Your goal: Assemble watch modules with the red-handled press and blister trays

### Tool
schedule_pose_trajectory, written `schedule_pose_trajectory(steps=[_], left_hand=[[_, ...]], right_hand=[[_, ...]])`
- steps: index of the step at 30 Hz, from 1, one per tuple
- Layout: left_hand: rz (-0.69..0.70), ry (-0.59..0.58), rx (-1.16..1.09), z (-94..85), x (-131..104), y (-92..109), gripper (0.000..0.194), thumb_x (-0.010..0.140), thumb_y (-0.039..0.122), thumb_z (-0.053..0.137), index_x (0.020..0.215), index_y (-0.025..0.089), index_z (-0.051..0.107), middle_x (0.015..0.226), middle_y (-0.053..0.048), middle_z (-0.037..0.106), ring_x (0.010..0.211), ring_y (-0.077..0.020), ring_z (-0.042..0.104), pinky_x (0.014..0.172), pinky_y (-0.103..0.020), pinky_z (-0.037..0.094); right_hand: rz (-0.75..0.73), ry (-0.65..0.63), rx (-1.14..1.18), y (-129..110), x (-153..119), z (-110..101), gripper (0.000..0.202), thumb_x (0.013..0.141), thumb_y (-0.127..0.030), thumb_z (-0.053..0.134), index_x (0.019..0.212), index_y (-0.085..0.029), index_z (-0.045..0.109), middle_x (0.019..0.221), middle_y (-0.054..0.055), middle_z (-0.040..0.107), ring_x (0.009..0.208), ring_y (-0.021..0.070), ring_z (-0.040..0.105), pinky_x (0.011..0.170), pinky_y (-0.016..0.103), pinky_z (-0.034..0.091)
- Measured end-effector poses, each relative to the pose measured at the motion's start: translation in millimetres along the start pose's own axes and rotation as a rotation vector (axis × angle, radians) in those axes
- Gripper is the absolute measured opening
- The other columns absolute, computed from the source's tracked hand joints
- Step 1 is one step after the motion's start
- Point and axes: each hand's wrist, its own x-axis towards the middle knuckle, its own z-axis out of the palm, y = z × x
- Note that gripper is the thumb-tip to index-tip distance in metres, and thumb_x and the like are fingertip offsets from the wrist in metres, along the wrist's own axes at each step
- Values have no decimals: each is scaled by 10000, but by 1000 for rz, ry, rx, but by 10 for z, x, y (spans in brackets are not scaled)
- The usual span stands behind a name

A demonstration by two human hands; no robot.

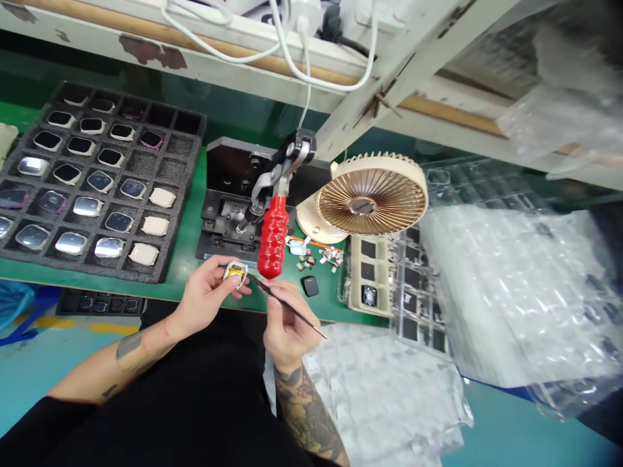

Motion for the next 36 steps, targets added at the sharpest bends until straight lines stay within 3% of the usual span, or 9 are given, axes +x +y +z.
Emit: schedule_pose_trajectory(steps=[7,13,16,19,24,28,31,33,36], left_hand=[[50,-2,37,48,-31,-2,391,998,390,835,1294,170,705,995,-73,863,799,-211,847,797,-338,724],[81,5,13,53,-5,2,452,1014,377,815,1392,165,688,1038,-99,873,848,-238,864,800,-351,730],[83,30,1,71,19,37,495,1005,379,825,1422,153,684,1031,-106,871,849,-248,869,801,-359,730],[54,50,-3,112,32,85,519,997,404,832,1418,139,684,1007,-115,866,831,-265,870,745,-355,723],[15,-27,-43,188,46,92,548,992,431,835,1433,151,670,1038,-123,864,866,-273,870,775,-371,719],[-76,-90,-151,236,112,24,567,999,561,790,1375,147,699,1062,-147,861,902,-306,870,812,-428,720],[-159,-25,-169,263,177,-34,596,985,570,799,1384,141,690,1071,-158,861,924,-321,870,799,-430,712],[-170,3,-91,262,214,-73,604,938,517,866,1374,139,685,1073,-153,861,923,-314,867,802,-418,707],[-143,-56,40,228,249,-141,635,903,514,897,1366,139,677,1040,-145,862,888,-303,862,794,-415,708]], right_hand=[[-47,-29,-23,31,38,107,359,983,-70,714,1261,-281,798,1123,81,847,1005,265,820,910,510,700],[312,13,211,19,-20,113,159,1060,-215,684,1171,-258,790,1033,59,828,872,219,824,763,384,711],[232,25,276,4,-29,64,127,1039,-276,723,1145,-260,791,974,61,807,888,244,810,773,437,717],[144,139,233,32,2,-16,174,1027,-249,728,1186,-274,793,1012,62,806,965,254,802,805,458,721],[252,174,145,149,-22,-76,180,1029,-213,727,1192,-253,791,1091,60,820,963,222,821,846,396,717],[332,161,167,162,-58,-140,113,1052,-298,702,1125,-229,756,998,57,806,803,199,800,717,354,685],[261,129,265,90,72,-491,101,1050,-355,693,1051,-260,727,841,20,753,700,192,737,610,334,619],[188,106,259,23,255,-934,133,1032,-390,714,989,-265,720,739,1,698,641,193,691,579,339,585],[107,63,109,-40,633,-1741,268,976,-468,776,854,-244,696,616,-17,613,552,193,627,545,350,541]])
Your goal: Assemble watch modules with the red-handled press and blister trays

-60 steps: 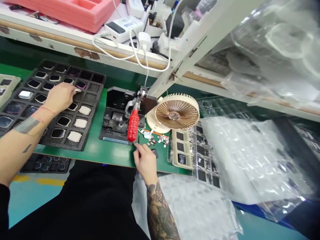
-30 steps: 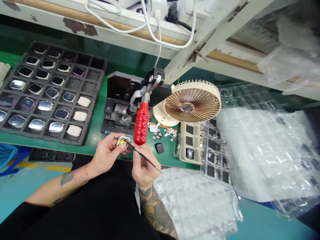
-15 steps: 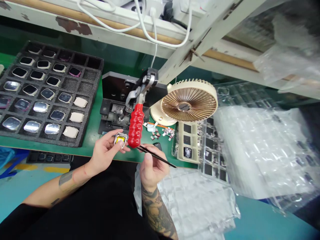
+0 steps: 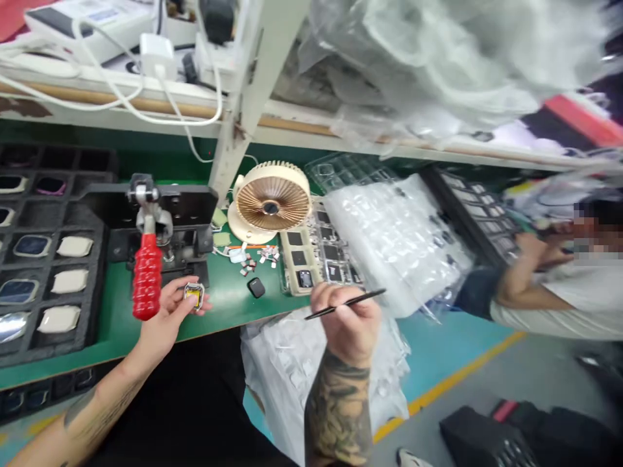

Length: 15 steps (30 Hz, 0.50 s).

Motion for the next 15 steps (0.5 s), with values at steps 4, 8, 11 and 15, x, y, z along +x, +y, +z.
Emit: schedule_pose_trajectory(steps=[4,8,11,15], left_hand=[[65,-26,137,-53,-9,-114,584,965,550,821,1363,142,691,1042,-139,863,884,-291,856,794,-419,716],[95,-23,212,-89,-61,-215,516,1006,546,775,1337,153,717,1090,-133,861,936,-302,860,841,-437,724],[114,-9,247,-109,-83,-265,493,1016,534,768,1355,179,717,1129,-117,860,983,-318,864,878,-455,728],[135,24,305,-139,-84,-300,487,1026,529,755,1384,202,709,1167,-105,862,1027,-326,861,943,-483,724]], right_hand=[[-39,145,-515,0,662,-664,272,966,-473,802,874,-220,757,765,33,741,697,209,713,703,388,620],[-257,516,-705,194,956,-561,265,1021,-425,748,1147,-202,818,1106,105,822,1011,258,794,938,467,663],[-379,508,-728,271,652,-192,187,1031,-311,738,1178,-238,828,1116,90,823,1059,261,787,979,487,657],[-507,37,-742,387,12,410,381,1040,-164,666,1384,-308,745,1110,58,822,1000,226,784,877,416,657]])
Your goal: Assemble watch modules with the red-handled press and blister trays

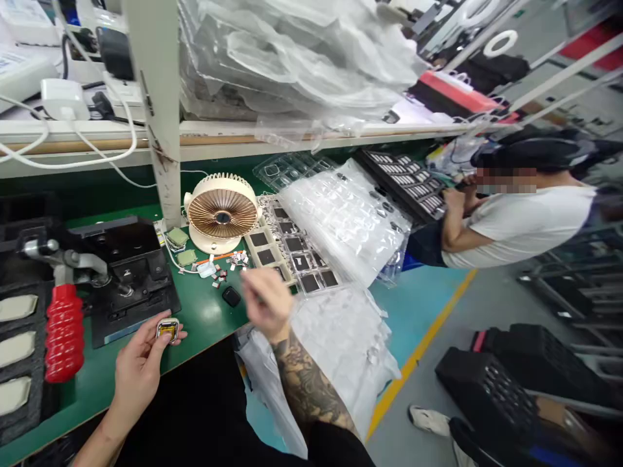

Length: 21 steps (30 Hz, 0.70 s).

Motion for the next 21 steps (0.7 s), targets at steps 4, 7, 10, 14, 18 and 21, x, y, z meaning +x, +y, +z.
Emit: schedule_pose_trajectory(steps=[4,7,10,14,18,21], left_hand=[[24,-12,71,-40,8,-11,403,1034,501,754,1315,215,722,1181,-101,865,1024,-303,859,972,-462,715],[41,-25,86,-55,16,7,360,1030,493,761,1267,223,729,1151,-91,870,1003,-293,861,952,-437,719],[56,-23,63,-39,26,43,373,1020,494,774,1260,210,736,1136,-96,872,979,-293,864,928,-441,728],[53,-29,24,-16,38,76,417,1011,511,779,1266,183,732,1123,-118,870,982,-315,867,898,-468,740],[51,-49,20,-36,36,57,435,1024,508,768,1303,178,721,1136,-123,866,1012,-317,864,931,-480,734],[65,-64,18,-52,34,36,432,1015,522,775,1278,183,734,1126,-119,867,1008,-326,866,927,-486,737]], right_hand=[[-261,-447,-123,-304,-274,393,266,1084,-156,627,1313,-234,736,1074,63,803,1026,209,740,879,378,611],[-274,-592,-217,-300,-320,486,195,1102,-164,598,1235,-199,736,1094,79,794,1058,219,694,919,392,580],[-160,-565,-196,-92,-236,332,243,1102,-154,559,1258,-216,735,1096,77,785,1050,223,674,918,398,552],[175,-398,-347,517,225,17,297,1099,-172,504,1218,-192,775,1067,114,775,1028,257,656,940,407,534],[440,-607,-502,1147,841,43,345,1090,-180,475,1230,-159,790,1176,176,786,1173,314,652,1058,426,510],[508,-697,-536,1390,1087,244,275,1047,-195,558,1146,-122,805,1155,225,790,1170,345,689,1050,420,518]])
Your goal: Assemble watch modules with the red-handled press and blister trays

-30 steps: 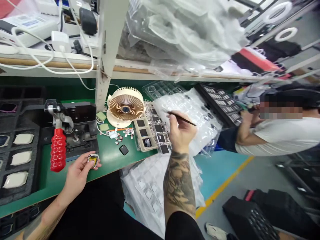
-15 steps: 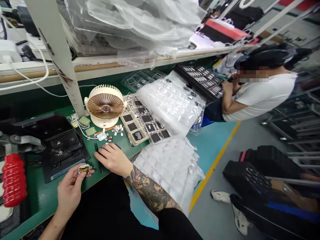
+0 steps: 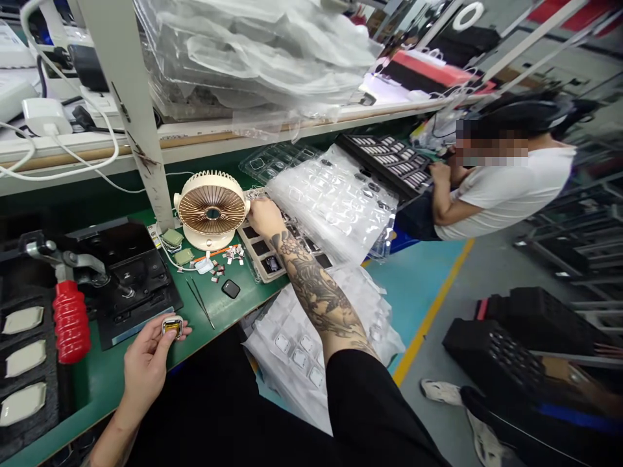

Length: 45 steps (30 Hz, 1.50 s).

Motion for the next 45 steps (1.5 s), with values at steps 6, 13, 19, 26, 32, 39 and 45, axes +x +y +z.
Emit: schedule_pose_trajectory(steps=[6,13,19,26,32,39,45], left_hand=[[21,-17,-37,6,-2,15,443,999,520,794,1287,191,724,1128,-123,866,1000,-325,868,871,-453,743],[33,-30,-68,10,-1,33,347,1014,446,794,1229,213,651,1175,-126,850,1054,-313,852,831,-399,711],[191,-15,90,-17,48,57,238,979,413,822,1125,225,834,1194,-116,807,1115,-286,776,956,-398,644],[227,-30,225,-15,72,98,152,1007,330,806,1118,240,857,1093,-87,799,991,-236,743,906,-351,589],[299,-72,262,-1,48,88,129,1034,280,774,1134,225,835,971,-43,734,888,-183,686,831,-291,552],[307,-68,301,-8,33,89,112,1053,298,744,1088,207,798,881,-7,631,775,-149,578,732,-273,472],[247,-68,238,-47,46,62,150,1047,324,726,1095,192,778,902,-22,656,796,-164,596,722,-278,474]], right_hand=[[99,5,27,-78,138,190,294,1047,-226,573,1245,-152,777,1226,213,803,1149,326,746,1030,385,528],[128,40,109,-29,144,92,228,991,-168,604,1089,-127,805,1131,175,830,1062,267,746,986,326,524],[126,290,267,77,-433,-98,312,991,-114,515,1172,-117,768,1148,136,792,1018,228,709,993,365,553],[-136,343,881,-817,-1718,348,151,1033,-272,739,1167,-264,808,1034,33,792,947,198,736,888,362,601],[-293,173,1168,-1579,-2139,705,133,1011,-160,760,1046,-270,828,983,35,812,939,203,746,877,387,618],[-412,118,1061,-1540,-2089,735,132,1036,-189,737,1062,-276,832,994,44,795,976,217,734,899,428,643],[-643,58,782,-1416,-2155,809,490,1021,-248,784,1498,-271,675,1347,125,748,1267,279,717,1063,481,649]])
